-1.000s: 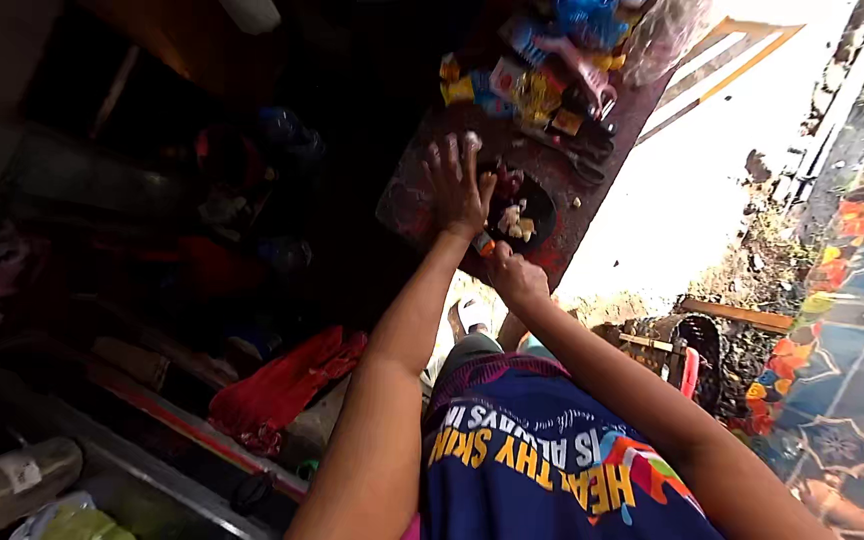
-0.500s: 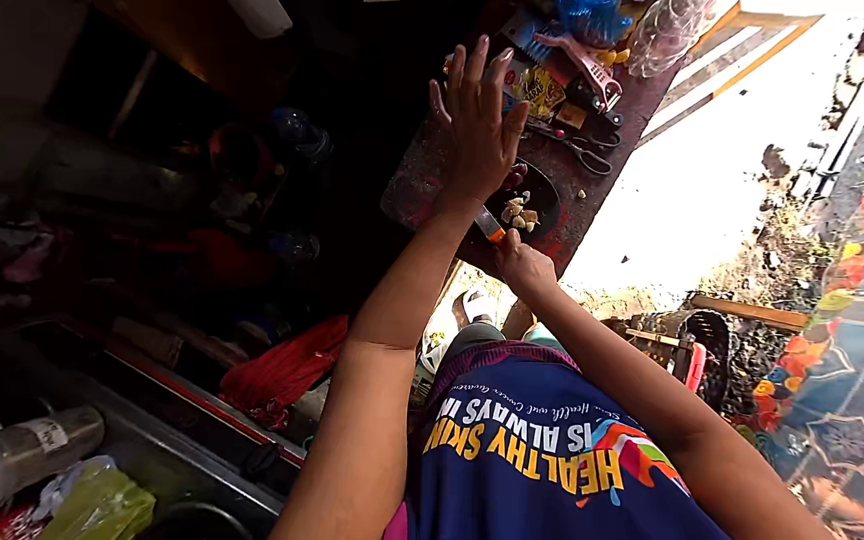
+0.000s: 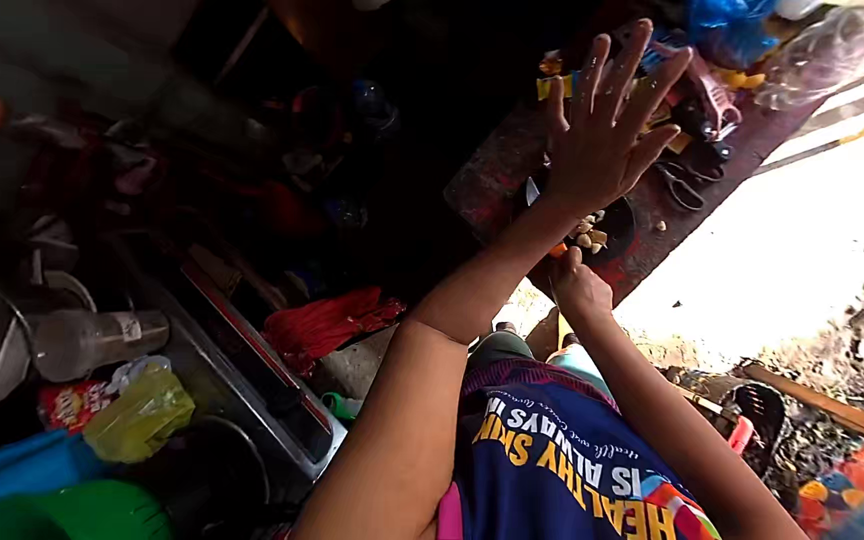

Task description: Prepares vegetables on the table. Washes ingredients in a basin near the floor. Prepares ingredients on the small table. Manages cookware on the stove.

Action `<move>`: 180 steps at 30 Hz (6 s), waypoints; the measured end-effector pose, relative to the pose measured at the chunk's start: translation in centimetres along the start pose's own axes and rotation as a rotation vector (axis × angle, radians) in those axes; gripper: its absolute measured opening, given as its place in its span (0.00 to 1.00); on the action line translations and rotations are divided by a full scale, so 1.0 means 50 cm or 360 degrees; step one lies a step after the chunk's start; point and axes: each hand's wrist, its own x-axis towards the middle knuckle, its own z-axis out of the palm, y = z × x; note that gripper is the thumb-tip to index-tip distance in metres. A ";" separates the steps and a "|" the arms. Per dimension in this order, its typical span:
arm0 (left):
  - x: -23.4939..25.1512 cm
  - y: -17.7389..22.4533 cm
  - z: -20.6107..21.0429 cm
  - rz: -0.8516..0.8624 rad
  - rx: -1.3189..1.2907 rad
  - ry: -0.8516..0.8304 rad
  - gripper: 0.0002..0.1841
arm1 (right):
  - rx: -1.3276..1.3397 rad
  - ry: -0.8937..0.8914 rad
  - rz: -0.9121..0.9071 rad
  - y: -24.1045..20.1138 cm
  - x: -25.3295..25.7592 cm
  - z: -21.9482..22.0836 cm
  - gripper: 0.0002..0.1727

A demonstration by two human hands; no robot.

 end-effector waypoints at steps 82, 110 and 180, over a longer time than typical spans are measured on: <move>-0.057 -0.116 -0.017 -0.0828 -0.0316 -0.1442 0.23 | 0.0931 0.0407 -0.0066 0.144 -0.030 -0.008 0.25; -0.263 -0.110 -0.039 -0.0478 -0.0242 -0.0560 0.07 | 0.0114 -0.0181 0.0014 0.001 -0.033 -0.028 0.23; -0.201 -0.158 -0.024 -0.1635 -0.0940 -0.0210 0.15 | 0.0282 0.0311 -0.0401 -0.028 0.043 -0.007 0.36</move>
